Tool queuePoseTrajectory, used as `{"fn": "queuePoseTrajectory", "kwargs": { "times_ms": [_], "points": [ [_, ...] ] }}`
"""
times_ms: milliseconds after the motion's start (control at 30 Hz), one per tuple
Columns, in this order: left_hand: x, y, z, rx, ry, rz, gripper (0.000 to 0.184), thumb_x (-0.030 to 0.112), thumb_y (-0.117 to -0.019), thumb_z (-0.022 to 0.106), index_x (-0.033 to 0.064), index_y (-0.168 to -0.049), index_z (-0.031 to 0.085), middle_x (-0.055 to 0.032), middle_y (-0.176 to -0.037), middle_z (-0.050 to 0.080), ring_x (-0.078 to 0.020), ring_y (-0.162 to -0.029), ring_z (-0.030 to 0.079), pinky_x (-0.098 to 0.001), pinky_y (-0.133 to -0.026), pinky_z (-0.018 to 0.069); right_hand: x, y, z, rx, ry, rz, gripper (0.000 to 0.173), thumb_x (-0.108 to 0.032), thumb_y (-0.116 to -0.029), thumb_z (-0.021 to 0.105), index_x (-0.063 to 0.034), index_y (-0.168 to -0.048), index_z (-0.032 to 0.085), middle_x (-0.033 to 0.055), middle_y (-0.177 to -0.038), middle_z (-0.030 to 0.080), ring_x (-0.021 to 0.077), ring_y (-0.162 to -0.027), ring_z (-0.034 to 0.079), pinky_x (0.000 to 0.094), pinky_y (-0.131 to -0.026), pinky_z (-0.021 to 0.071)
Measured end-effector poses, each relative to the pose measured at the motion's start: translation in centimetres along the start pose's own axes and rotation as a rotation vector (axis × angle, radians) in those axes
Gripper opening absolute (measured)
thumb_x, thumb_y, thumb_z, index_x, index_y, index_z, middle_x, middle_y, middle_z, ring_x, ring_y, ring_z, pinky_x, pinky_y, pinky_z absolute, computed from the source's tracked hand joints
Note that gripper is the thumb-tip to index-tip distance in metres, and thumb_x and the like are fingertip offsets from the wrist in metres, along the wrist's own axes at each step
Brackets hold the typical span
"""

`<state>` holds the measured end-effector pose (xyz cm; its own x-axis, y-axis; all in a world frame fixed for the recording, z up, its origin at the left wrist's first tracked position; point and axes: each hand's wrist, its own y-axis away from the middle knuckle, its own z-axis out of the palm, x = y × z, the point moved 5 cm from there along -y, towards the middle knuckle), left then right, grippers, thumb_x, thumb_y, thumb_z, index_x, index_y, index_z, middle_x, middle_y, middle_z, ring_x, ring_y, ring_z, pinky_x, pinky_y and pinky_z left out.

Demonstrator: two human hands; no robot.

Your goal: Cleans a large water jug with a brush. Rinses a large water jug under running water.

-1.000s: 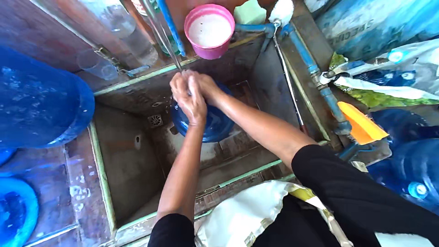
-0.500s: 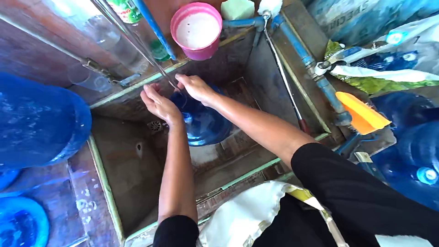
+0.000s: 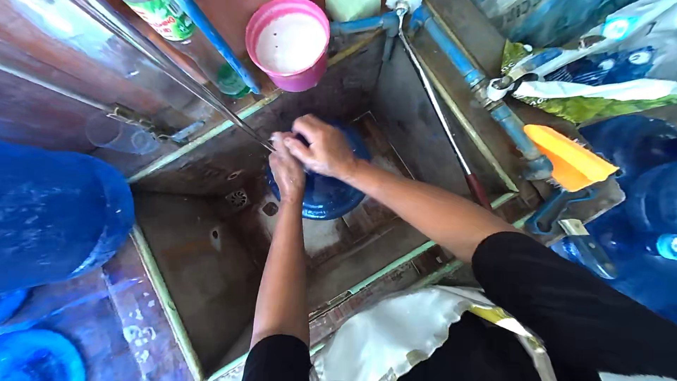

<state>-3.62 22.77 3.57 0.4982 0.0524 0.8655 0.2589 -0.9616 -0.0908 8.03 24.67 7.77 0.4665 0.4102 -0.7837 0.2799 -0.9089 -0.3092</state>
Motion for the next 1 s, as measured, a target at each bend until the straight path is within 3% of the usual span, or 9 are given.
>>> {"fn": "queuePoseTrajectory", "kwargs": {
  "times_ms": [67,100,167,233,367,500,767,900,1000],
  "points": [
    [-2.4,-1.0,1.7,-0.213,-0.164,-0.051,0.053,0.037,-0.1066,0.046,0.0068,-0.149,0.052,-0.0186,-0.156,0.046,-0.0328,-0.147,0.04,-0.0605,-0.119,0.024,3.2,0.4,-4.0,0.026,0.088,0.144,0.039,-0.033,-0.0982,0.066,0.0039,-0.111,0.068,0.021,-0.115,0.069,0.0316,-0.106,0.069,0.0507,-0.09,0.0557],
    [-3.7,-1.6,2.5,-0.258,-0.077,-0.105,0.057,0.04,-0.1062,0.046,0.008,-0.153,0.046,-0.017,-0.161,0.04,-0.03,-0.15,0.036,-0.0558,-0.121,0.0269,4.7,0.8,-6.1,0.063,0.116,0.197,0.042,-0.036,-0.0981,0.066,0.0036,-0.114,0.067,0.0216,-0.116,0.069,0.032,-0.107,0.069,0.0512,-0.092,0.0552],
    [-6.2,-2.0,4.8,-0.287,0.187,-0.209,0.056,0.039,-0.1104,0.032,0.0068,-0.156,0.041,-0.014,-0.159,0.043,-0.0214,-0.146,0.042,-0.0433,-0.122,0.034,7.4,2.0,-9.6,0.137,0.154,0.289,0.043,-0.036,-0.0999,0.063,0.0036,-0.117,0.066,0.0226,-0.117,0.068,0.0316,-0.109,0.068,0.0496,-0.094,0.054],
    [-8.8,-1.8,7.1,-0.3,0.21,-0.307,0.058,0.038,-0.1132,0.02,0.0042,-0.156,0.041,-0.0167,-0.158,0.044,-0.0229,-0.146,0.042,-0.0421,-0.123,0.0318,9.1,3.9,-12.5,0.19,0.211,0.376,0.043,-0.034,-0.1029,0.056,0.0027,-0.122,0.066,0.0236,-0.121,0.067,0.0321,-0.113,0.066,0.0485,-0.098,0.0516],
    [-19.6,0.0,9.6,-0.198,0.046,-0.617,0.062,0.047,-0.1109,0.036,-0.0004,-0.149,0.046,-0.0263,-0.148,0.051,-0.0392,-0.14,0.047,-0.057,-0.117,0.0355,10.5,7.7,-16.4,0.22,0.41,0.501,0.046,-0.031,-0.1098,0.042,0.0032,-0.133,0.061,0.0284,-0.125,0.065,0.0391,-0.117,0.065,0.0524,-0.101,0.0492],
    [-24.3,4.6,9.3,-0.074,0.439,-0.977,0.065,0.053,-0.1098,0.031,0.0007,-0.14,0.053,-0.0229,-0.133,0.06,-0.0322,-0.118,0.059,-0.0532,-0.098,0.0483,10.5,11.0,-17.3,0.25,0.416,0.563,0.042,-0.025,-0.1096,0.041,0.0055,-0.132,0.06,0.0305,-0.122,0.065,0.0415,-0.113,0.064,0.0544,-0.098,0.0492],
    [-18.1,7.3,-4.8,-0.125,0.428,-0.837,0.057,0.048,-0.1107,0.032,0.0053,-0.144,0.049,-0.0168,-0.13,0.063,-0.0247,-0.114,0.063,-0.0454,-0.096,0.0532,9.2,10.7,-16.7,0.296,0.167,0.711,0.043,-0.032,-0.108,0.046,0.0014,-0.131,0.059,0.026,-0.116,0.066,0.036,-0.101,0.068,0.0559,-0.087,0.0539],
    [-12.4,6.9,-14.6,-0.063,0.258,-0.632,0.055,0.042,-0.1074,0.048,0.0042,-0.148,0.044,-0.019,-0.128,0.063,-0.0262,-0.11,0.065,-0.046,-0.095,0.0546,12.5,12.5,-13.4,0.371,-0.154,0.84,0.041,-0.027,-0.1083,0.045,0.0013,-0.133,0.06,0.0251,-0.129,0.063,0.0347,-0.118,0.062,0.0554,-0.099,0.0493],
    [-5.7,8.0,-19.7,0.09,0.031,-0.471,0.052,0.037,-0.1019,0.062,0.0021,-0.139,0.052,-0.0183,-0.119,0.065,-0.0231,-0.1,0.065,-0.0454,-0.091,0.0541,13.7,16.2,-9.1,0.334,-0.409,1.034,0.043,-0.029,-0.1094,0.045,0.0001,-0.14,0.055,0.0256,-0.136,0.058,0.0372,-0.124,0.057,0.058,-0.1,0.0476]
  ]
}}
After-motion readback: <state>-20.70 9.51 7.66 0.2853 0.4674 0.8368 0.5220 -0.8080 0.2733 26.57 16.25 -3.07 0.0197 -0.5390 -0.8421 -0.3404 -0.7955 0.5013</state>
